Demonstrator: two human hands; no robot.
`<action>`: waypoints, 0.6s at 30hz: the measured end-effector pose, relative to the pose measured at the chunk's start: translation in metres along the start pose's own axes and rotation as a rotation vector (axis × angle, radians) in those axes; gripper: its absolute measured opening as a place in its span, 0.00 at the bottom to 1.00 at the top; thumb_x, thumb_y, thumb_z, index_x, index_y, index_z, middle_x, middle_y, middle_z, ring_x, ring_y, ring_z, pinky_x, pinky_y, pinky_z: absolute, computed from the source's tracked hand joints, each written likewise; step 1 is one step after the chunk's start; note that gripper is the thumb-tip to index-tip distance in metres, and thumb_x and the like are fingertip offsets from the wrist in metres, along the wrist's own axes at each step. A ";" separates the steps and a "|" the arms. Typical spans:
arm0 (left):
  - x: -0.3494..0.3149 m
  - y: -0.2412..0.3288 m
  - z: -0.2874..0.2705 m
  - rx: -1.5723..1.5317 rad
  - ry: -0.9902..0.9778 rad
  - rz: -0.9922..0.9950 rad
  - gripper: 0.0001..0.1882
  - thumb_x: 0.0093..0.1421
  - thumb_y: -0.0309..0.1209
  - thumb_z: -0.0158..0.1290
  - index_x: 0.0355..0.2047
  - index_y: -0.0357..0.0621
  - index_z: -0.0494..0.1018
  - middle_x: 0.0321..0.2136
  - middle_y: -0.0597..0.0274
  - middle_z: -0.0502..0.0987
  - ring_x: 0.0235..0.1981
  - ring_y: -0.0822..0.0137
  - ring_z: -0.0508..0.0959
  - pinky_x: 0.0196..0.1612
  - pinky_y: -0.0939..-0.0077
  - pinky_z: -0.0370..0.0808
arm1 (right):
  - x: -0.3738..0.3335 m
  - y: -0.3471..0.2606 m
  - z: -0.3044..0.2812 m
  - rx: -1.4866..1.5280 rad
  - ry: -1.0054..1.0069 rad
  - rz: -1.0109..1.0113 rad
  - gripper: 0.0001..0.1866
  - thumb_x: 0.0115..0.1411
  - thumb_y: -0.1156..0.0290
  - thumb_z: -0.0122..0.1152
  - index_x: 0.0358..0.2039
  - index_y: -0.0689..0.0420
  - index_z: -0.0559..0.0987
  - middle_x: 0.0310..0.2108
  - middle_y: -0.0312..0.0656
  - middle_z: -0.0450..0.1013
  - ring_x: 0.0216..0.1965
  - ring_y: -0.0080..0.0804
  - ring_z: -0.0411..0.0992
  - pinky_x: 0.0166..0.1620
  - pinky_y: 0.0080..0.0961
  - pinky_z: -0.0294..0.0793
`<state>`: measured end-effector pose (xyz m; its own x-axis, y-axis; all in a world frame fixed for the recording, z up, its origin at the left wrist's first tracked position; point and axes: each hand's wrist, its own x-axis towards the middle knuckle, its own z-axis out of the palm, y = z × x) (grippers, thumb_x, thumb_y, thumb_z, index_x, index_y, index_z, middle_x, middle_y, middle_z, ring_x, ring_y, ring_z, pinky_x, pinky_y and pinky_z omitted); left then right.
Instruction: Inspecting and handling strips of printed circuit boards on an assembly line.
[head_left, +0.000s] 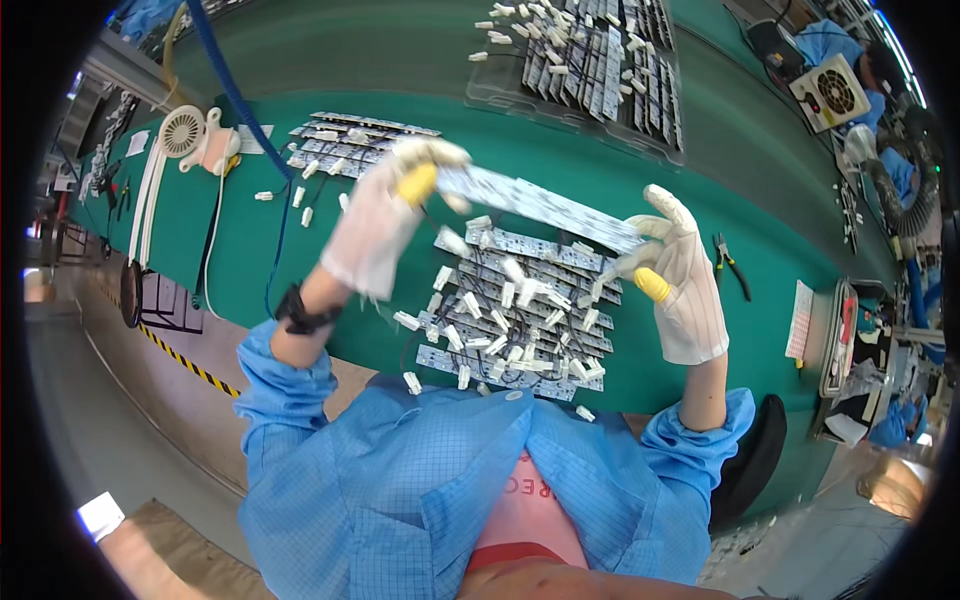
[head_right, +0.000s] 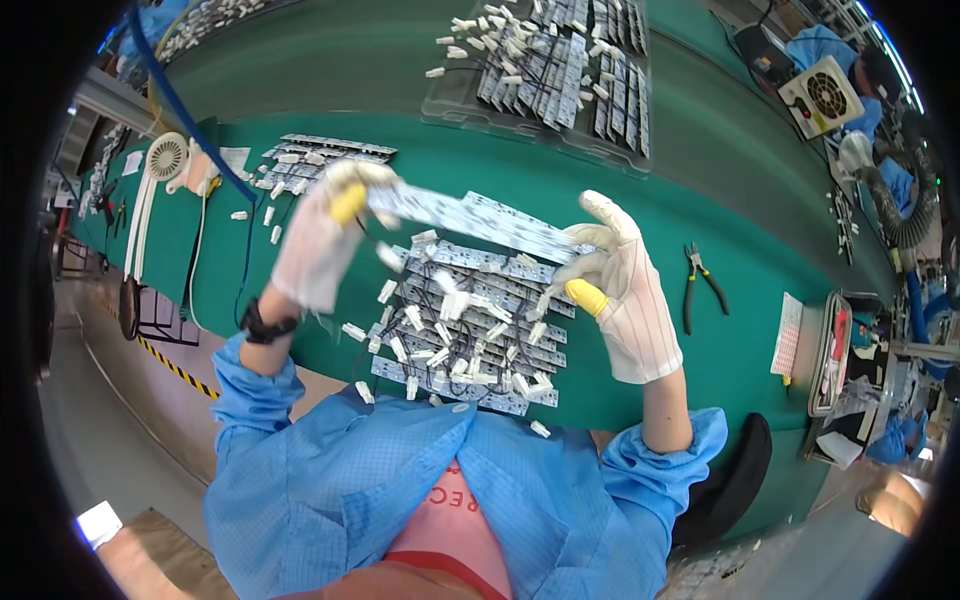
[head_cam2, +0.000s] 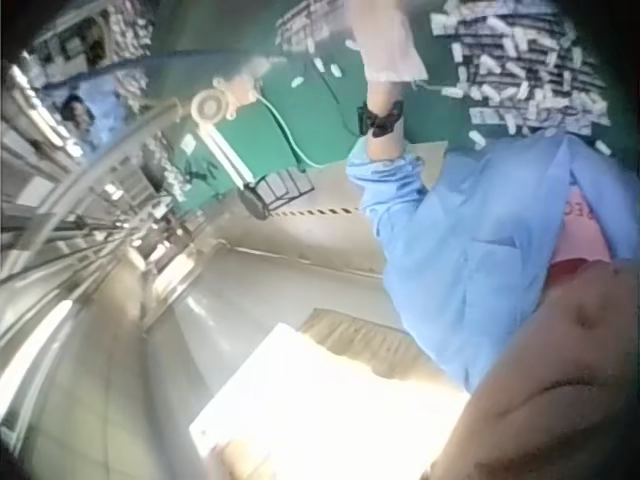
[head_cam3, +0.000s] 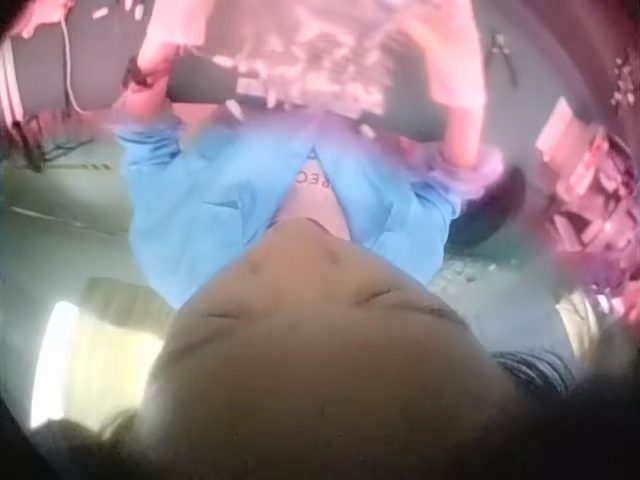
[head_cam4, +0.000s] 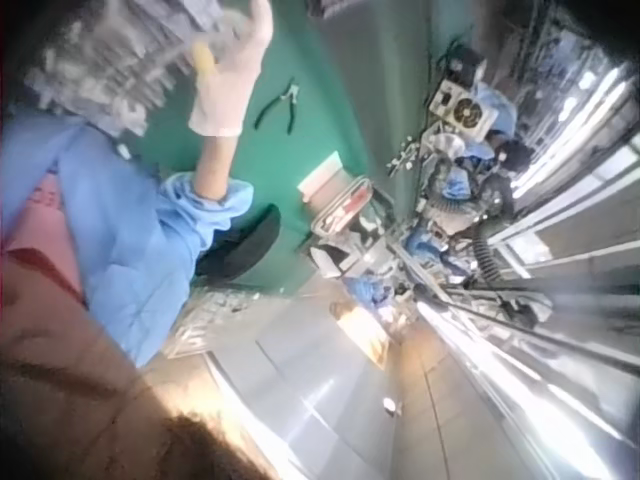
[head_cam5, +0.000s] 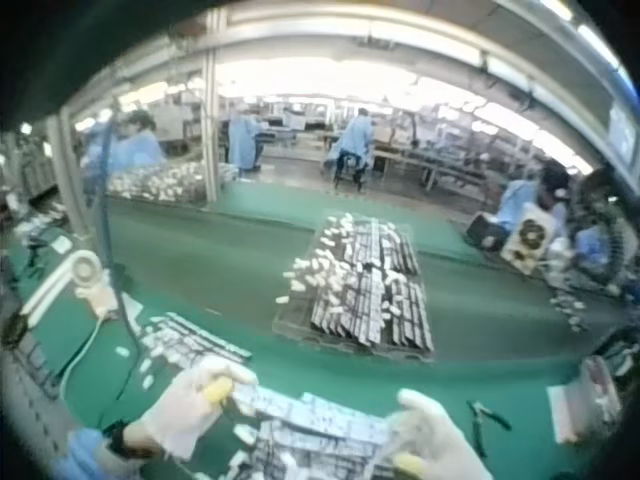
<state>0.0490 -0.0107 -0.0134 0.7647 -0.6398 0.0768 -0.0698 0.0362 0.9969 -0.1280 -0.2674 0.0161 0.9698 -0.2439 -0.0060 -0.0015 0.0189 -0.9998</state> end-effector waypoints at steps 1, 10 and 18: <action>0.017 0.005 -0.020 0.331 0.071 0.135 0.16 0.59 0.23 0.37 0.44 0.43 0.72 0.39 0.61 0.75 0.35 0.70 0.78 0.43 0.79 0.71 | 0.004 0.008 -0.011 0.001 0.006 -0.008 0.32 0.53 0.62 0.65 0.57 0.57 0.66 0.43 0.45 0.69 0.38 0.28 0.72 0.41 0.24 0.71; 0.087 -0.055 -0.179 1.275 0.282 -0.100 0.15 0.58 0.27 0.46 0.45 0.53 0.75 0.39 0.54 0.78 0.36 0.56 0.79 0.40 0.66 0.74 | 0.025 0.058 -0.039 -1.243 0.026 -0.150 0.20 0.47 0.79 0.64 0.43 0.52 0.73 0.46 0.42 0.70 0.51 0.42 0.68 0.51 0.35 0.69; 0.004 0.033 -0.025 0.687 0.108 0.399 0.20 0.63 0.31 0.45 0.55 0.39 0.67 0.43 0.59 0.77 0.43 0.67 0.75 0.46 0.74 0.71 | -0.015 -0.019 -0.014 0.228 0.199 -0.003 0.20 0.51 0.70 0.68 0.39 0.62 0.69 0.30 0.46 0.72 0.27 0.29 0.74 0.33 0.26 0.76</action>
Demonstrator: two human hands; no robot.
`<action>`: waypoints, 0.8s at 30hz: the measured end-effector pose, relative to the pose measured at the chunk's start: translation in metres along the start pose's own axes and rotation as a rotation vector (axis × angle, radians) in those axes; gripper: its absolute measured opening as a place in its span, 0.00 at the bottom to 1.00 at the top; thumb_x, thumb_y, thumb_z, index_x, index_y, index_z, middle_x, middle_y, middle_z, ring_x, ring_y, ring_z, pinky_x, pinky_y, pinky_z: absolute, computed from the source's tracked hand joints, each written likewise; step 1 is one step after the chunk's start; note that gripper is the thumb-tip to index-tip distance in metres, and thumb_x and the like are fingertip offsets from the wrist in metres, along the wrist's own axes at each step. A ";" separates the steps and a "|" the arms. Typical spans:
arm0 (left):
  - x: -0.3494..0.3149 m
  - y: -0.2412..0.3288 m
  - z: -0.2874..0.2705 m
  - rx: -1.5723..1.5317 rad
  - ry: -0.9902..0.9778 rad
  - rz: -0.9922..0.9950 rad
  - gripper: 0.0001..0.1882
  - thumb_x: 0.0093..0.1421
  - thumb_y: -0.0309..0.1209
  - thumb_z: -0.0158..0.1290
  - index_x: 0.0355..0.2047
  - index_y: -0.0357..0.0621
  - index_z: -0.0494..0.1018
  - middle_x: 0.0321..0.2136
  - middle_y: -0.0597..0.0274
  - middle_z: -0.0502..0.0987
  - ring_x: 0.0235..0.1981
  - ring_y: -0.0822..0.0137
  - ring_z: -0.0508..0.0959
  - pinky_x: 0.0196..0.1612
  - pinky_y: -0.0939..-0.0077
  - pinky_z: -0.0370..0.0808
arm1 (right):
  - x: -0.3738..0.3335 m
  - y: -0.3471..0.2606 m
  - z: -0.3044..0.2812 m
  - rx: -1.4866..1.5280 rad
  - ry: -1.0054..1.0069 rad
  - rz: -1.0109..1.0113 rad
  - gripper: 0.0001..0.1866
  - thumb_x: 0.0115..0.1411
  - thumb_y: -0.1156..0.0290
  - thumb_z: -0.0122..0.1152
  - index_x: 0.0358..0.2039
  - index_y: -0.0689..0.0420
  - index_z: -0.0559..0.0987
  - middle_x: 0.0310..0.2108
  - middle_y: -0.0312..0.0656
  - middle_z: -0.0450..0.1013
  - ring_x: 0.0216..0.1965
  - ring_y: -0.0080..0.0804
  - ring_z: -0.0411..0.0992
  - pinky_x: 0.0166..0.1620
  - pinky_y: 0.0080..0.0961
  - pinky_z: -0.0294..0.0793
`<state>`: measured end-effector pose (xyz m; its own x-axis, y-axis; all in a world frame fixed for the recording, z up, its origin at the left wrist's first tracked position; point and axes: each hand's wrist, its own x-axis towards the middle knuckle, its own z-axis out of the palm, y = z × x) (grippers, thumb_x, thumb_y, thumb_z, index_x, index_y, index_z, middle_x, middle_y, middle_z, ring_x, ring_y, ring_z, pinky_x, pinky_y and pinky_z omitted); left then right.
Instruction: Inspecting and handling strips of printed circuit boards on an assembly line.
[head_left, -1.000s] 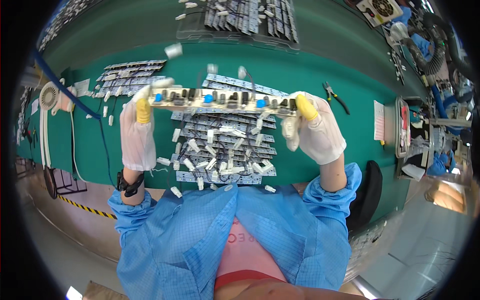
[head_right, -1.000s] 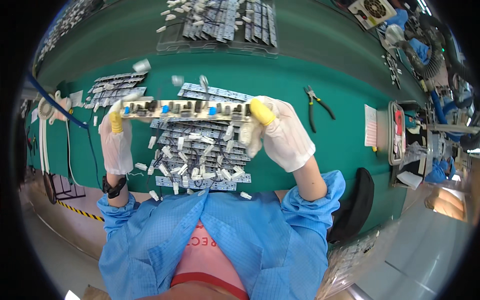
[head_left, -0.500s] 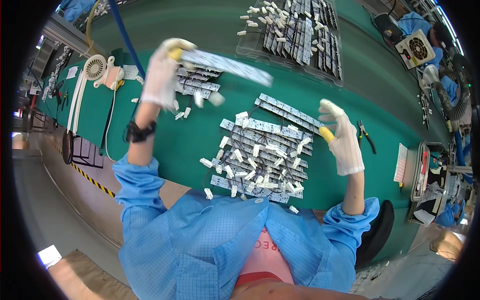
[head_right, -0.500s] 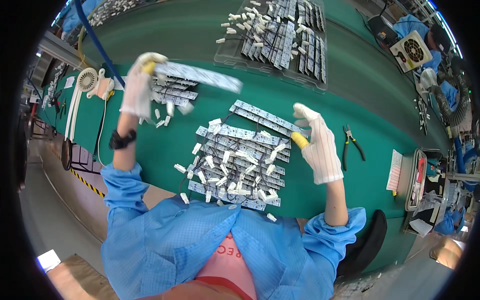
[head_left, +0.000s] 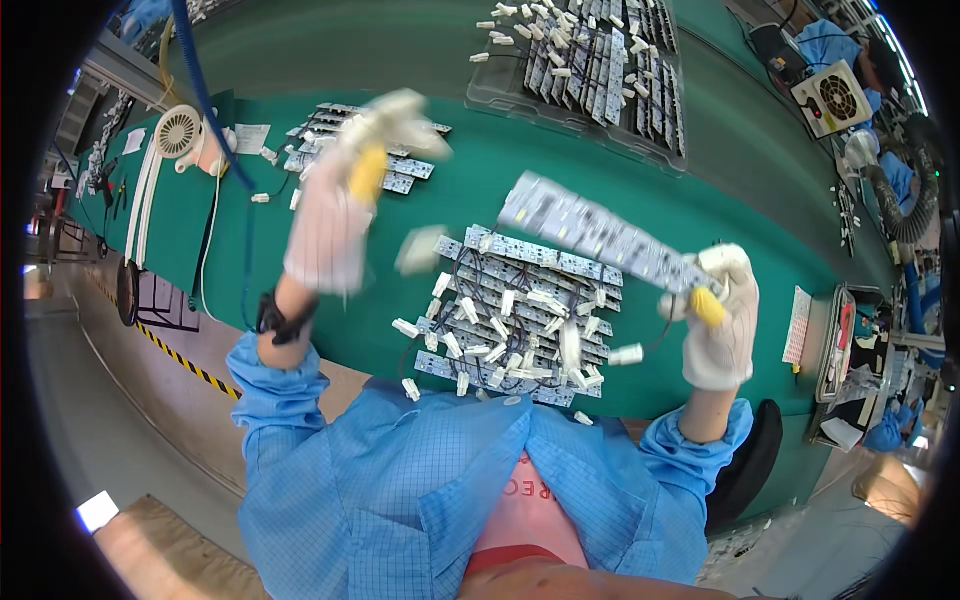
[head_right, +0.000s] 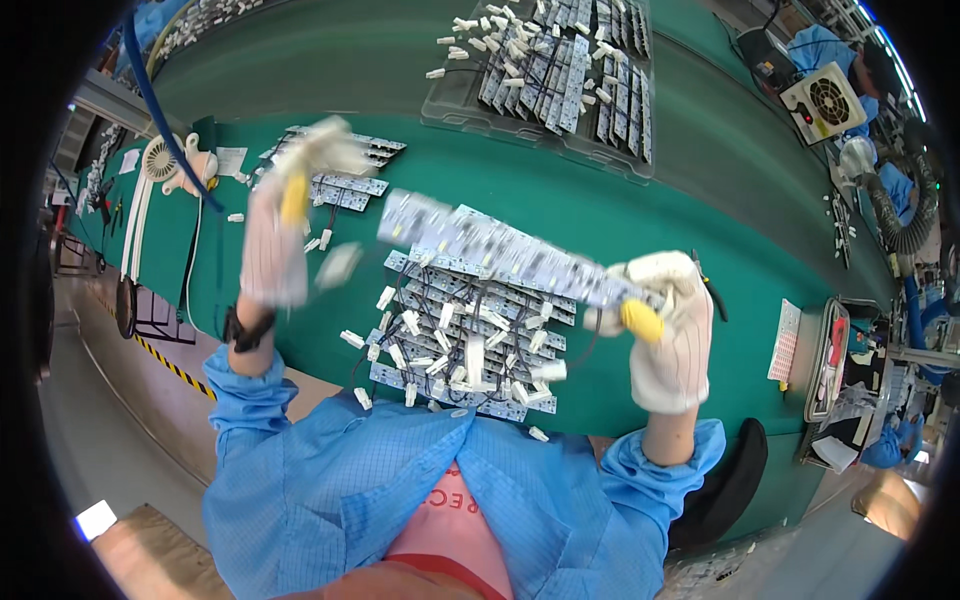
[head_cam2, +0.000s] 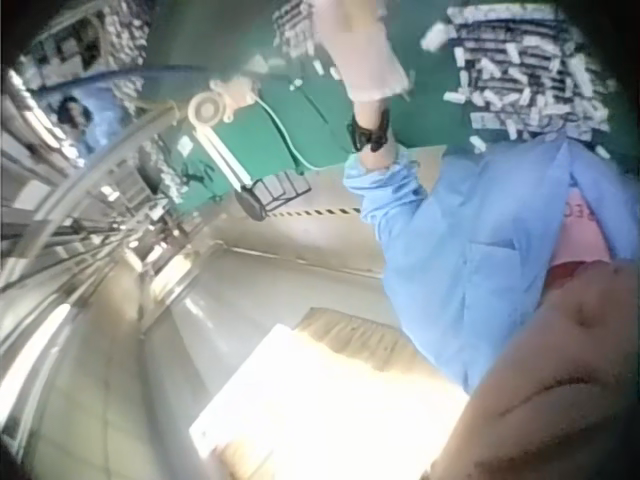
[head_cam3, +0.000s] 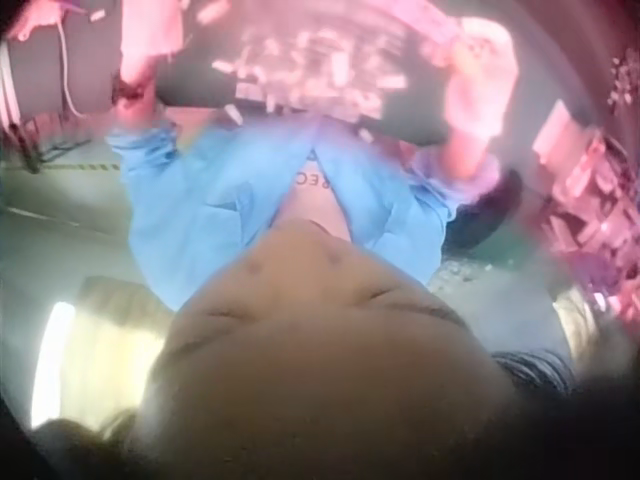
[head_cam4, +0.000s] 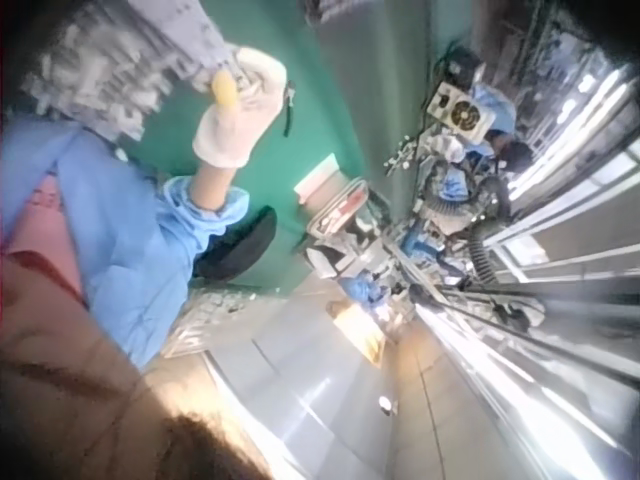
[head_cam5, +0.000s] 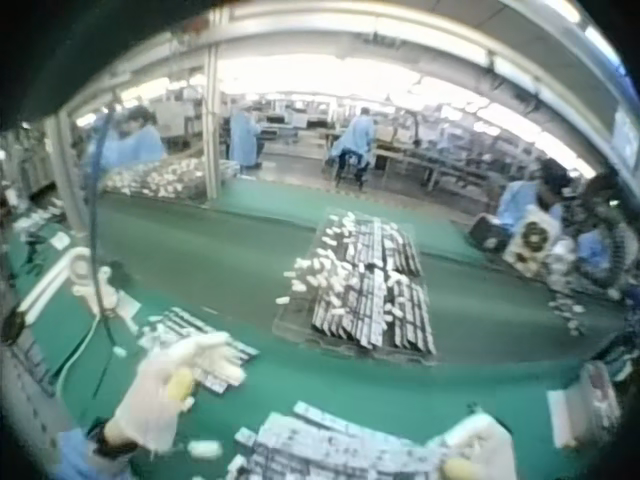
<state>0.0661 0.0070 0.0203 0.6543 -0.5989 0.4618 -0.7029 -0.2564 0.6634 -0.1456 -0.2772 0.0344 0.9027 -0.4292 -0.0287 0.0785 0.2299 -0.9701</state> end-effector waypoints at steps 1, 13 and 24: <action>-0.005 0.020 0.013 -0.554 -0.175 -0.019 0.26 0.63 0.35 0.46 0.60 0.36 0.60 0.42 0.56 0.77 0.46 0.66 0.74 0.49 0.72 0.70 | -0.006 -0.002 0.005 -0.029 -0.027 0.002 0.22 0.50 0.67 0.69 0.40 0.62 0.69 0.30 0.45 0.71 0.26 0.28 0.73 0.31 0.25 0.76; -0.043 0.043 0.043 -0.356 -0.072 -0.128 0.23 0.48 0.40 0.63 0.44 0.44 0.76 0.34 0.54 0.80 0.40 0.64 0.79 0.43 0.73 0.73 | -0.005 0.000 0.006 -0.161 0.016 -0.027 0.39 0.58 0.52 0.61 0.60 0.65 0.58 0.48 0.50 0.67 0.38 0.30 0.75 0.36 0.18 0.78; -0.033 0.040 0.026 -0.275 -0.147 -0.104 0.27 0.54 0.50 0.56 0.42 0.36 0.75 0.36 0.54 0.80 0.41 0.64 0.78 0.62 0.55 0.60 | -0.008 -0.002 -0.001 -0.188 -0.092 -0.034 0.23 0.62 0.57 0.56 0.47 0.65 0.71 0.28 0.43 0.75 0.26 0.28 0.77 0.27 0.16 0.75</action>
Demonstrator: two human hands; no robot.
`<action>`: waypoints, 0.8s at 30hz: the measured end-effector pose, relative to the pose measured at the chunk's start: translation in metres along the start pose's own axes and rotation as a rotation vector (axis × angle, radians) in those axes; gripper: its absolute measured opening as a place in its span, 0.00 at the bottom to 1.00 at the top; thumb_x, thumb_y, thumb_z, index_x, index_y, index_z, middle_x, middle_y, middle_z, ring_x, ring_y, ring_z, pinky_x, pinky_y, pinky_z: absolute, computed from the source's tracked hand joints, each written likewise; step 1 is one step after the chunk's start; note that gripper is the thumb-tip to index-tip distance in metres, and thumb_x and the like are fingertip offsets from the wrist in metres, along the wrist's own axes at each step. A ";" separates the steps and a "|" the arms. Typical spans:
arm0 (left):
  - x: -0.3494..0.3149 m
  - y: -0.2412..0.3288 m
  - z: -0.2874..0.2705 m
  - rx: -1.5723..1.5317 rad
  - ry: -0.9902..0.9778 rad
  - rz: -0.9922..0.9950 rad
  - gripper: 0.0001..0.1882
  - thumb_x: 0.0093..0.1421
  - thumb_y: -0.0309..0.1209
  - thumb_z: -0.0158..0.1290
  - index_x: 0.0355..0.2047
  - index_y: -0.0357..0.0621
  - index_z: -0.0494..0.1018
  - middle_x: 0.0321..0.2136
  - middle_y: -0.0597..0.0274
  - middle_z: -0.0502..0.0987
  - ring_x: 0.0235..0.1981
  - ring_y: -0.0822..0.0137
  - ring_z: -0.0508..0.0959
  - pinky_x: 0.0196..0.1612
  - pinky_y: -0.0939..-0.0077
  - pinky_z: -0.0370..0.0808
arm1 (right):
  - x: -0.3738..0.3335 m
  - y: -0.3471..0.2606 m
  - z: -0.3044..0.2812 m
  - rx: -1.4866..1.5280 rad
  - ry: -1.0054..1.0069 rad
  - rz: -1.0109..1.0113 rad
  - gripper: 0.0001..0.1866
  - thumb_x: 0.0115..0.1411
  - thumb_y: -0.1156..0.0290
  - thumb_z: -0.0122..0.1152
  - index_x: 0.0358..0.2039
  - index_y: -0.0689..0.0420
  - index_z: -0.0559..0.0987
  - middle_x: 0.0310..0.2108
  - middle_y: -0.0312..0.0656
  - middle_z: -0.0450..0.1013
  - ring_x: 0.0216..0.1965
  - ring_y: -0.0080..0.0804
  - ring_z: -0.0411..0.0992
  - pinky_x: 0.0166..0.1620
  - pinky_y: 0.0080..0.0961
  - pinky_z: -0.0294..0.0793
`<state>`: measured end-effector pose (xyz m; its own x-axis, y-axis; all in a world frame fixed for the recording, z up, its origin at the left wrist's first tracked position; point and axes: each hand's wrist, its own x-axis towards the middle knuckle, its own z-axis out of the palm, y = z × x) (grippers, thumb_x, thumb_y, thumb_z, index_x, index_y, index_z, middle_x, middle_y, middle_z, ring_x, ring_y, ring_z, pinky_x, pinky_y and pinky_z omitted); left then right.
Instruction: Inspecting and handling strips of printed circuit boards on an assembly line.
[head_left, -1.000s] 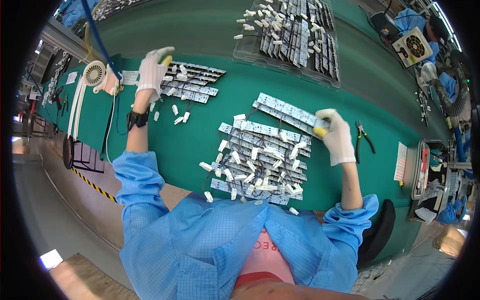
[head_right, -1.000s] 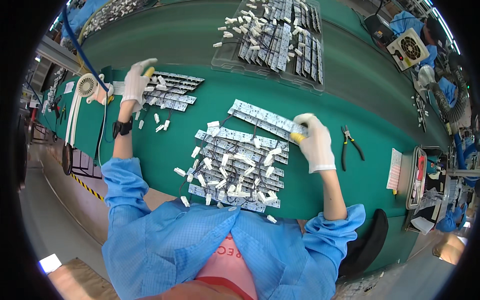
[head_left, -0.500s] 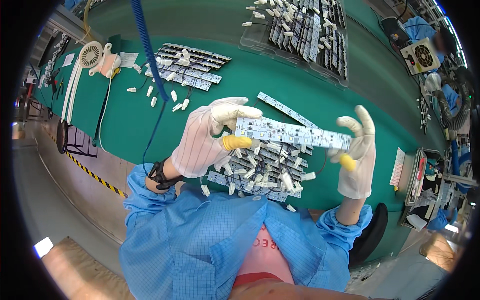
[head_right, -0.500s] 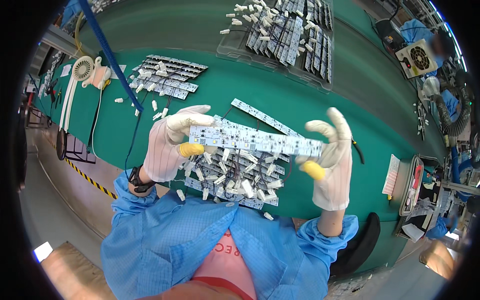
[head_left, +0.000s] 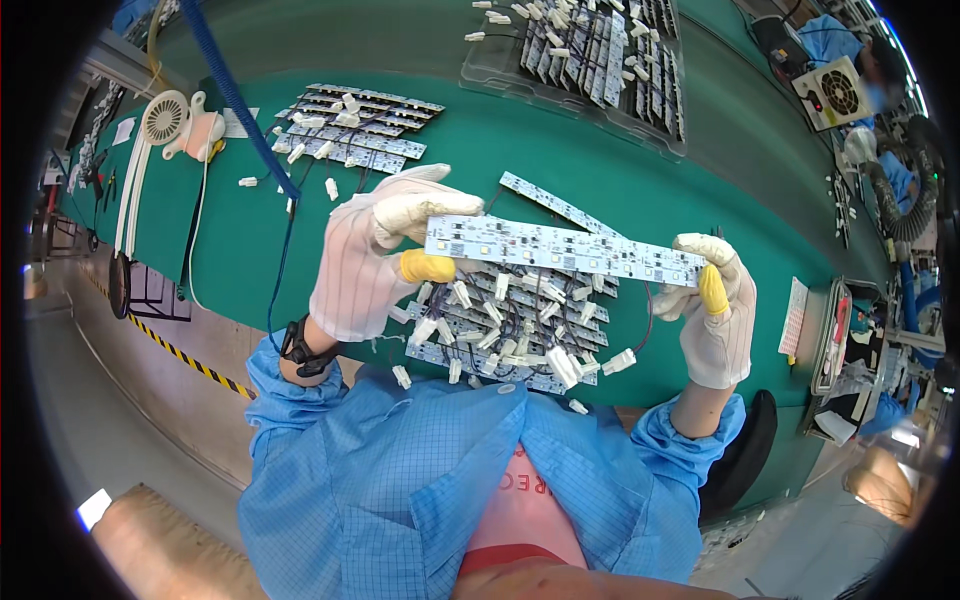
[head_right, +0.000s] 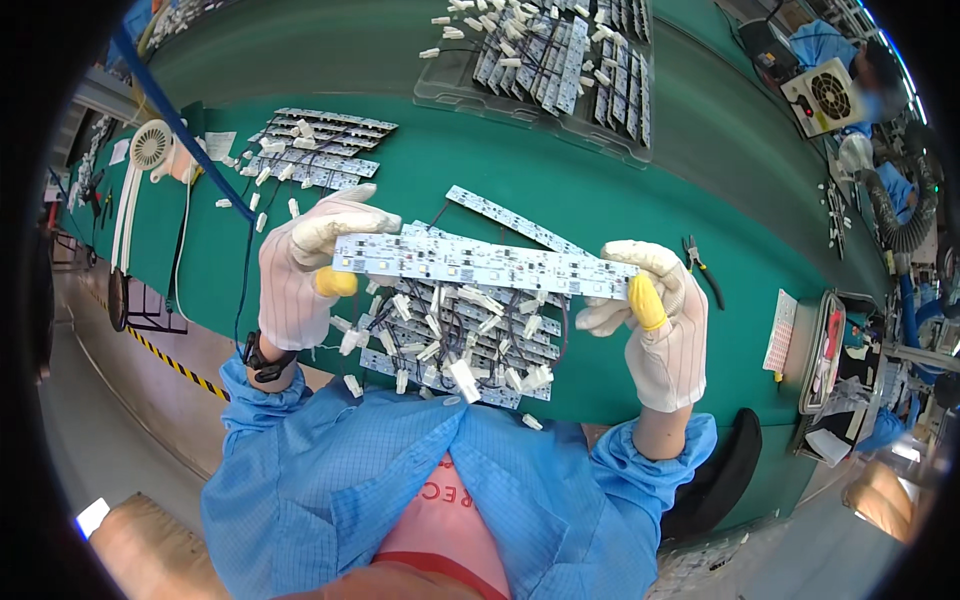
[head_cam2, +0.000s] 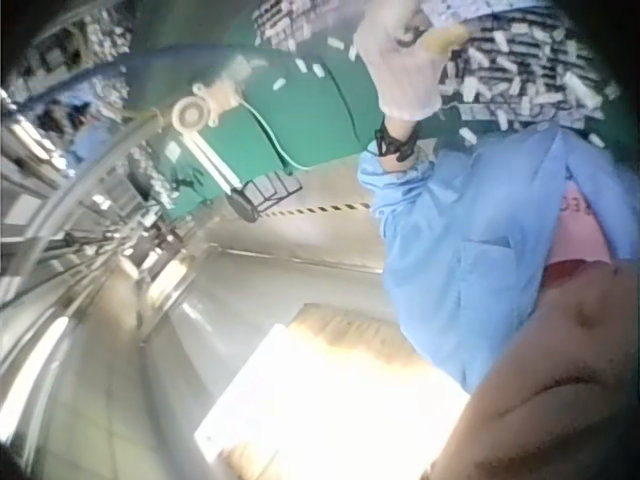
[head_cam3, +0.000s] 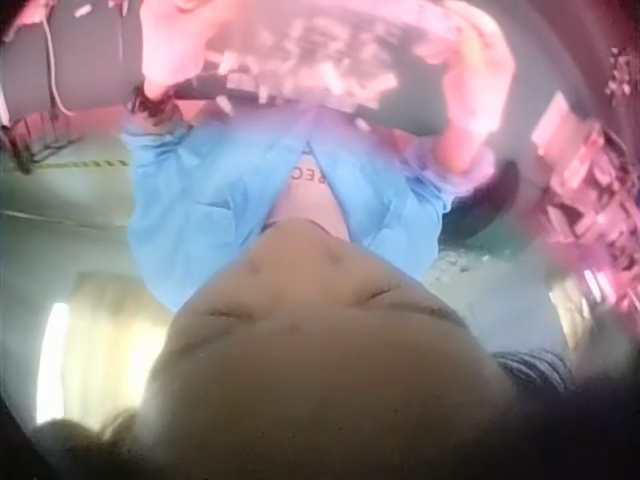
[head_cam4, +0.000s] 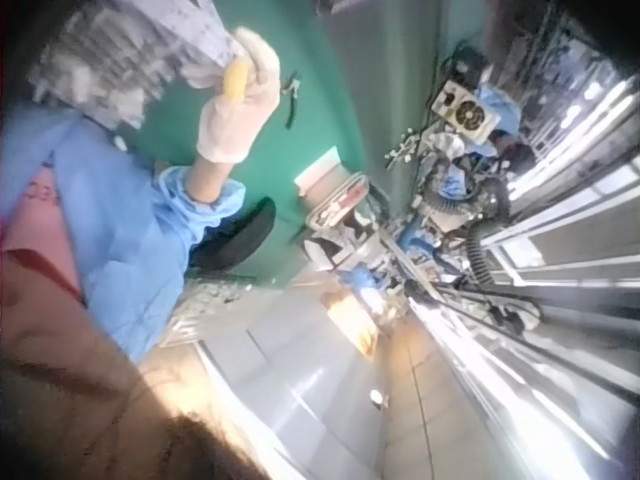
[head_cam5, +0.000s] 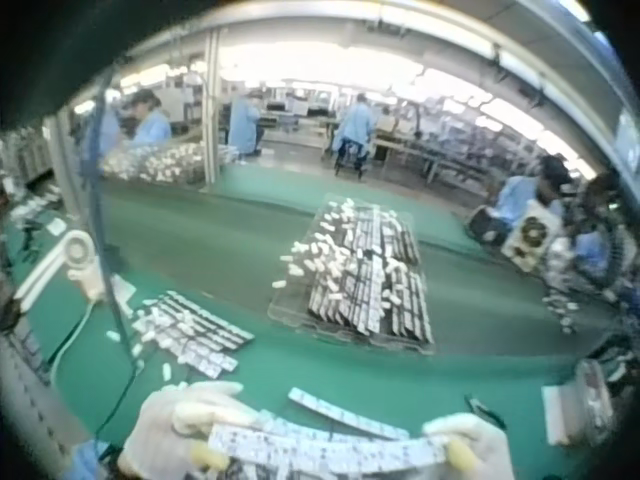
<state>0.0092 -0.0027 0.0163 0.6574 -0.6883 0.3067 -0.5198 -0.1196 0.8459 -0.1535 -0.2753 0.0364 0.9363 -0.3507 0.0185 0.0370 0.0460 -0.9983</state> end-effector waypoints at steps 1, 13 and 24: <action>0.001 -0.001 0.001 -0.005 -0.007 0.002 0.27 0.54 0.50 0.56 0.42 0.36 0.75 0.36 0.54 0.80 0.41 0.64 0.78 0.62 0.55 0.60 | 0.001 -0.003 0.004 -0.026 0.036 0.039 0.32 0.55 0.48 0.61 0.47 0.66 0.70 0.24 0.40 0.74 0.23 0.25 0.75 0.25 0.13 0.73; -0.010 -0.008 0.004 -0.208 0.173 -0.065 0.28 0.54 0.44 0.59 0.49 0.36 0.73 0.42 0.55 0.78 0.38 0.71 0.77 0.42 0.80 0.72 | -0.006 -0.015 0.017 -0.076 0.052 0.065 0.26 0.58 0.54 0.60 0.46 0.63 0.71 0.20 0.40 0.73 0.17 0.22 0.70 0.19 0.13 0.63; 0.001 -0.005 -0.002 0.451 0.086 -0.124 0.21 0.65 0.42 0.40 0.49 0.43 0.74 0.38 0.61 0.80 0.28 0.70 0.73 0.36 0.78 0.67 | -0.008 -0.018 0.011 0.032 -0.165 0.033 0.27 0.60 0.53 0.58 0.49 0.65 0.70 0.32 0.47 0.76 0.23 0.26 0.76 0.23 0.14 0.72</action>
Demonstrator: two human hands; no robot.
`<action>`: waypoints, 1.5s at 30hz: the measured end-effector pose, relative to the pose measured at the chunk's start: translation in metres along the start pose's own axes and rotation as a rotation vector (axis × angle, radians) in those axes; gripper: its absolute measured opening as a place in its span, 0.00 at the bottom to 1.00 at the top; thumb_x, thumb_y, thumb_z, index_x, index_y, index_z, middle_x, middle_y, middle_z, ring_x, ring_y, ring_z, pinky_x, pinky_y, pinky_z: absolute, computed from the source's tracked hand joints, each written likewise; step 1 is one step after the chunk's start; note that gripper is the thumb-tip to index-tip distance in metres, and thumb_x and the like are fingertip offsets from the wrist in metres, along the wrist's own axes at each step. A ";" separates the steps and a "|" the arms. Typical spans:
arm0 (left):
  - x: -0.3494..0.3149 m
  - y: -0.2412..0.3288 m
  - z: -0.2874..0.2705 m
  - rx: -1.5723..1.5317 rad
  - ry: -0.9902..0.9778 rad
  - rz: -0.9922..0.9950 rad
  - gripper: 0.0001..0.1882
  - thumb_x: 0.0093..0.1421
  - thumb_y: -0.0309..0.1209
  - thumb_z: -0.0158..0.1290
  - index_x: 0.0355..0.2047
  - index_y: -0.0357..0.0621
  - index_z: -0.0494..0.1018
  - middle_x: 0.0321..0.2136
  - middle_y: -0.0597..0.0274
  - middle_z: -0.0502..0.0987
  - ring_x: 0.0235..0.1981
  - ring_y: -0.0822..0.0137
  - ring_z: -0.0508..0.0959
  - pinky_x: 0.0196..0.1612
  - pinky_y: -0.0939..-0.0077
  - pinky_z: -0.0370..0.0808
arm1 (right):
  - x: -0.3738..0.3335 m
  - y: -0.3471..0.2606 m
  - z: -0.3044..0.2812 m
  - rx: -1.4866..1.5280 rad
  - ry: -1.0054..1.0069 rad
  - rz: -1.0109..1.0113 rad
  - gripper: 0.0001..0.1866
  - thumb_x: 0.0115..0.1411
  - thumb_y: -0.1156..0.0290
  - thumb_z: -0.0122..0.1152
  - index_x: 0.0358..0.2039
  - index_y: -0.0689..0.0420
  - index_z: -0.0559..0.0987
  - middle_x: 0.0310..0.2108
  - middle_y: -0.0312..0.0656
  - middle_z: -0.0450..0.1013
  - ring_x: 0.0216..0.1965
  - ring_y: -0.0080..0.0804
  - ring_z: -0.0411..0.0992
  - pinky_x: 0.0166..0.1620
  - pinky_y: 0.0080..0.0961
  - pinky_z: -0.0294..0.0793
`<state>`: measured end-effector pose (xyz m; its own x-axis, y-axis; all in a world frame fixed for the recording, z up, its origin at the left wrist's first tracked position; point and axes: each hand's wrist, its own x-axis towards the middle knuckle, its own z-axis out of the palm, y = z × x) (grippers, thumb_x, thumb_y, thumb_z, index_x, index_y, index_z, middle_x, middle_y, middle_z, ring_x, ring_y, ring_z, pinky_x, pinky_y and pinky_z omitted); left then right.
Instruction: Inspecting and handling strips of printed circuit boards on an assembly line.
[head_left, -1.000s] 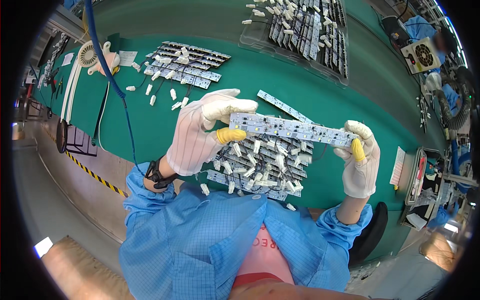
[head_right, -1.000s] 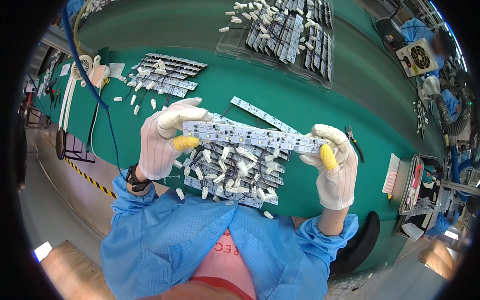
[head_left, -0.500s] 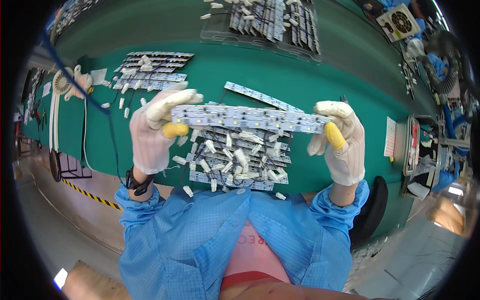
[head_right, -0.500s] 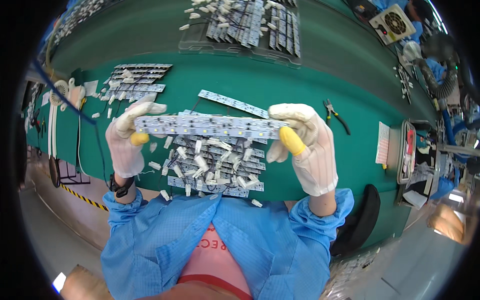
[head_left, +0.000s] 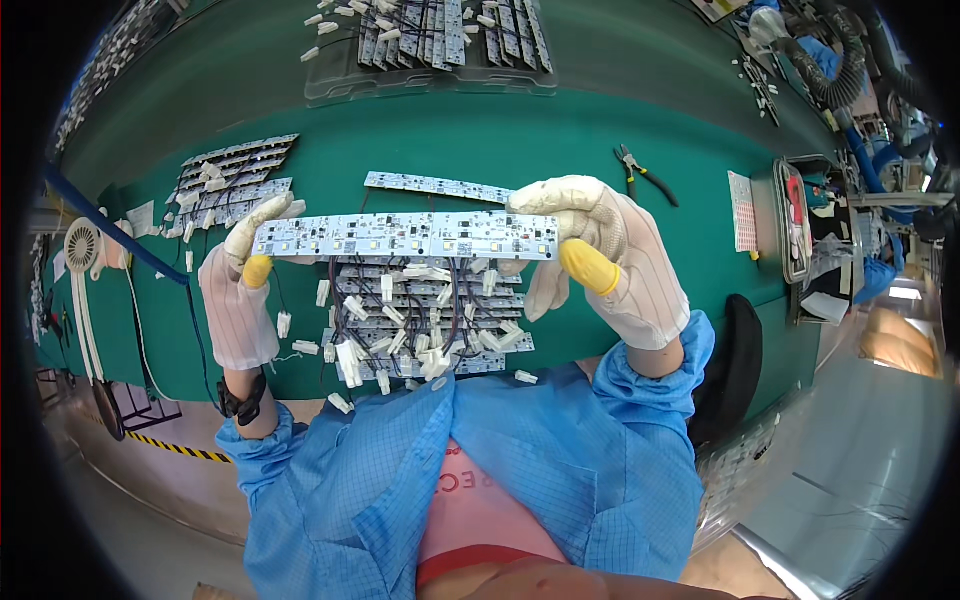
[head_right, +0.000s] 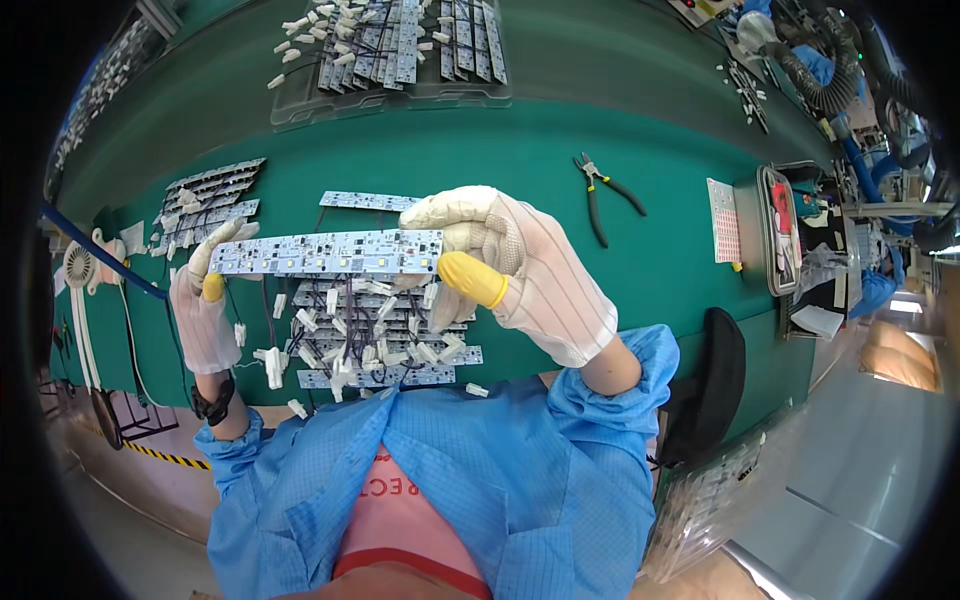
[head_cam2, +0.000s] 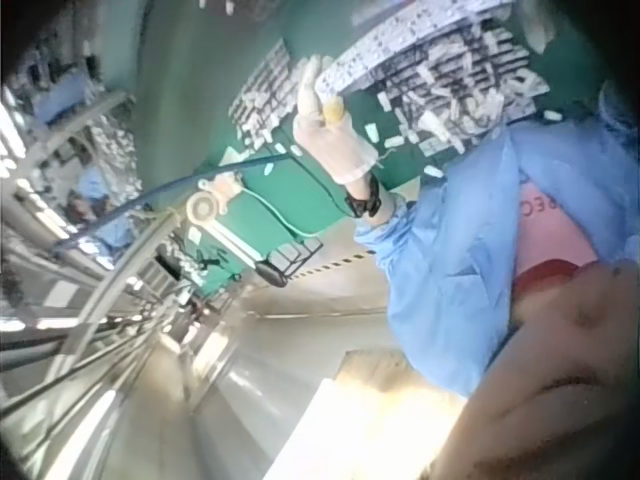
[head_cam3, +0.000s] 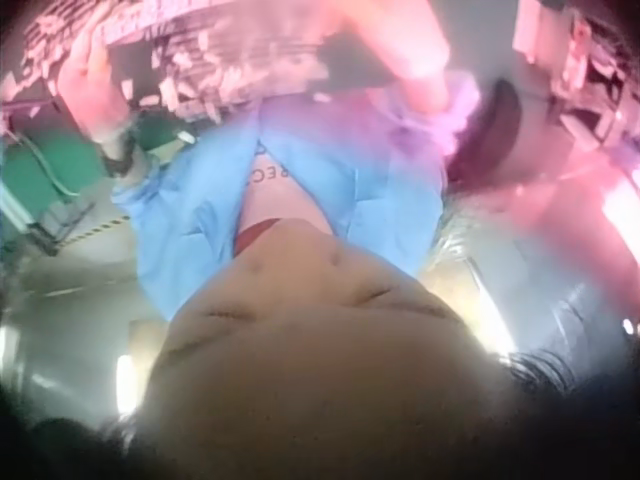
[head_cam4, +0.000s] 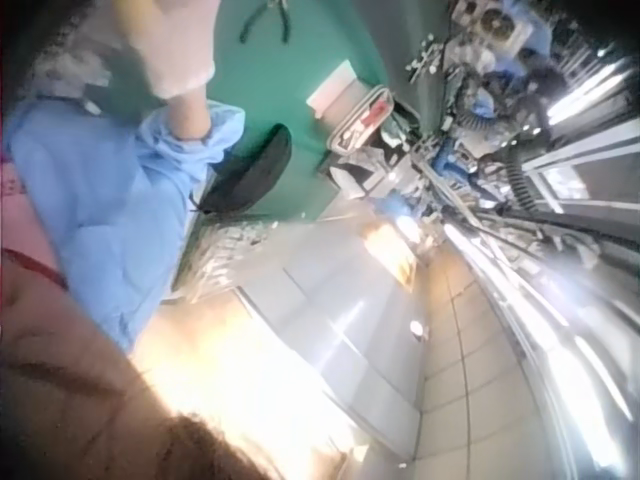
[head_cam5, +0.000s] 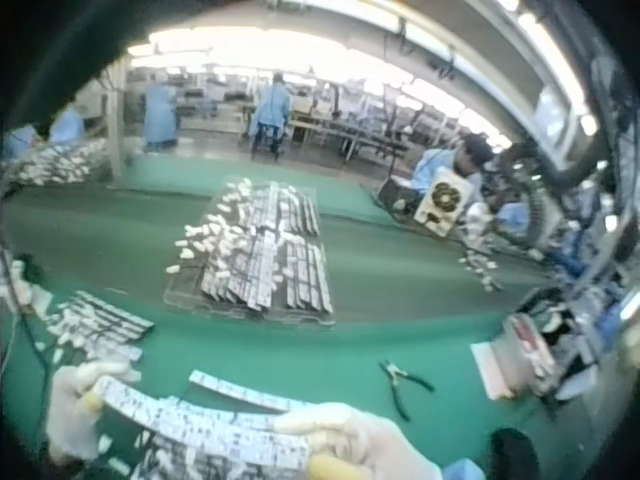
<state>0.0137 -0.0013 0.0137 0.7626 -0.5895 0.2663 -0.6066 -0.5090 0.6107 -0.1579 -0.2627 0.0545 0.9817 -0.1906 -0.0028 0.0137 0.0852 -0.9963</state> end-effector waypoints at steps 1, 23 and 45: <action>0.001 0.001 -0.001 -0.050 -0.001 -0.006 0.20 0.65 0.39 0.42 0.49 0.41 0.74 0.39 0.61 0.80 0.30 0.72 0.75 0.37 0.80 0.68 | 0.000 0.001 0.000 0.026 -0.005 -0.019 0.27 0.59 0.54 0.59 0.49 0.64 0.70 0.33 0.47 0.76 0.24 0.25 0.76 0.24 0.14 0.73; -0.009 0.014 -0.008 -0.434 -0.013 0.131 0.32 0.54 0.53 0.55 0.47 0.36 0.74 0.31 0.56 0.81 0.36 0.68 0.78 0.63 0.58 0.54 | 0.017 0.019 -0.010 -0.185 0.173 0.059 0.52 0.40 0.29 0.62 0.48 0.66 0.69 0.19 0.40 0.71 0.18 0.23 0.69 0.24 0.15 0.66; 0.006 -0.005 0.016 -0.815 0.002 0.326 0.17 0.61 0.38 0.51 0.42 0.35 0.72 0.25 0.48 0.80 0.42 0.60 0.80 0.67 0.49 0.46 | 0.023 0.027 -0.014 -0.044 0.170 0.112 0.25 0.63 0.56 0.53 0.52 0.64 0.68 0.27 0.42 0.74 0.25 0.25 0.74 0.30 0.17 0.72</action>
<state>0.0175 -0.0127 0.0004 0.5799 -0.6258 0.5215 -0.4460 0.2919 0.8461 -0.1376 -0.2784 0.0267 0.9304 -0.3445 -0.1249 -0.1061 0.0730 -0.9917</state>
